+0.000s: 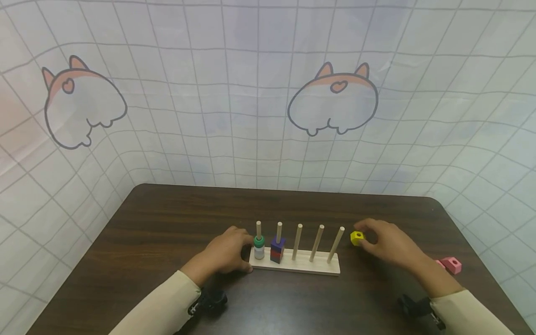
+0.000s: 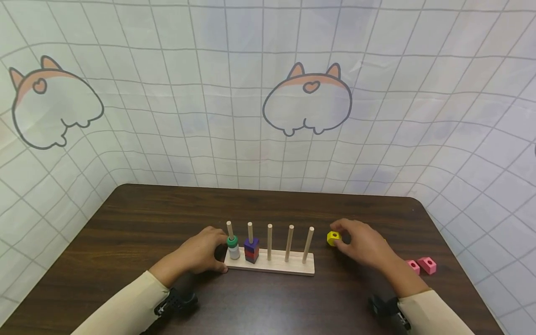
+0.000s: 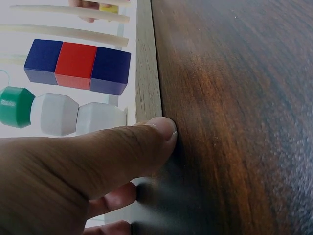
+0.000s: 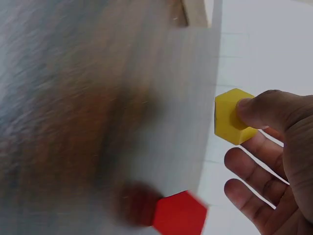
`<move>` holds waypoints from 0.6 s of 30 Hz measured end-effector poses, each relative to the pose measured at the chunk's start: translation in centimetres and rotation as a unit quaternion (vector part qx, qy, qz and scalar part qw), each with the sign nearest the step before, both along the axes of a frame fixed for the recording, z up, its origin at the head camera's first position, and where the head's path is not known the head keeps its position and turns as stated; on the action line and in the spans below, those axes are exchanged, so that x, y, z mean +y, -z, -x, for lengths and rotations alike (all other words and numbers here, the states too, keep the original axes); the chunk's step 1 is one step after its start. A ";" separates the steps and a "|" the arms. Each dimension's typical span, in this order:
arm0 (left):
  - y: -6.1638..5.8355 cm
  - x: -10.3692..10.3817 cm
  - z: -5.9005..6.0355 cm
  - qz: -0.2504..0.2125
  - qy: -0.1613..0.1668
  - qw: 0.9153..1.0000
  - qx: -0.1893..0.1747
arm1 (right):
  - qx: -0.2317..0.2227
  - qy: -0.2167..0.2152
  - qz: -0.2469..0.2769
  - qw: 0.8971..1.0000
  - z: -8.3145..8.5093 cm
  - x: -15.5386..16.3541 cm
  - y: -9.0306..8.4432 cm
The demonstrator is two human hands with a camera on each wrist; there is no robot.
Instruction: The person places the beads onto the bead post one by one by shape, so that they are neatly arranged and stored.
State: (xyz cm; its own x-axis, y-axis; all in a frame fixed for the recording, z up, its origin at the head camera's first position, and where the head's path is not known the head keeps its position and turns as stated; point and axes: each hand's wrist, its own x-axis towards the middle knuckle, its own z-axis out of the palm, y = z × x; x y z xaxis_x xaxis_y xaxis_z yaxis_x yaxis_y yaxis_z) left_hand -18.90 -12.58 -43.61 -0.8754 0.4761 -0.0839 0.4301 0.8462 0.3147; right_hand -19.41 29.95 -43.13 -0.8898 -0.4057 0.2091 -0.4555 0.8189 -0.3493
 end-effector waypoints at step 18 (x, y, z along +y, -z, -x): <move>0.0 0.0 0.0 0.002 0.003 1.000 0.001 | -0.001 0.017 0.044 0.999 -1.1 -2.4 -4.7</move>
